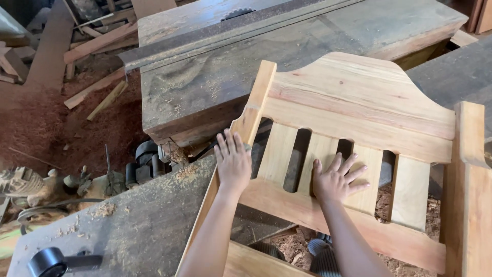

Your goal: Sand a wooden furniture headboard frame using a piece of sandpaper.

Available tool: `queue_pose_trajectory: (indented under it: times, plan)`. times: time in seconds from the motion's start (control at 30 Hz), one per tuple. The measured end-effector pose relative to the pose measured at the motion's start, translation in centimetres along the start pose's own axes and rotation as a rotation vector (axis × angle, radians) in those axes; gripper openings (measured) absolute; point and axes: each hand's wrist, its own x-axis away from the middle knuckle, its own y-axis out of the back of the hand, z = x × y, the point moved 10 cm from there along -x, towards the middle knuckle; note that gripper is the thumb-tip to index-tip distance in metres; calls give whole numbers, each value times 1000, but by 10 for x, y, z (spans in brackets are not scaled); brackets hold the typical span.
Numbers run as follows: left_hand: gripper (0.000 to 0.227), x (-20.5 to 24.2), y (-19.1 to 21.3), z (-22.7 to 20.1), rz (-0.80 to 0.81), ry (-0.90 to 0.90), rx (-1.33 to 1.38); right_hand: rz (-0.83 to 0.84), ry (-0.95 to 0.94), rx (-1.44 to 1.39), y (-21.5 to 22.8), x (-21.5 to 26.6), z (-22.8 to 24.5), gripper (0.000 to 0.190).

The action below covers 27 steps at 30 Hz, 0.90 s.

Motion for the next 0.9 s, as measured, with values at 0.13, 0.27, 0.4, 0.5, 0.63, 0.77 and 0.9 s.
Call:
queue_pose_trajectory:
  times: [0.13, 0.27, 0.4, 0.5, 0.63, 0.77, 0.9]
  plan:
    - [67, -76, 13, -27, 31, -21, 5, -36, 5, 23, -6, -3, -2, 88]
    - [68, -129, -9, -47, 0, -52, -15, 15, -31, 29, 2, -1, 2, 89]
    - [65, -123, -9, -43, -134, -61, -18, 21, -25, 36, 7, 3, 3, 88]
    - [66, -54, 5, -27, -111, -84, -12, 22, -18, 28, 6, 1, 3, 87]
    - [66, 94, 0, 18, 170, -37, -98, 27, -9, -26, 9, 3, 4, 87]
    - [70, 272, -73, 90, 463, 51, -204, 44, -31, -12, 12, 6, 3, 88]
    - [80, 380, -81, 149, -503, -169, -364, 17, -20, -20, 9, 6, 7, 87]
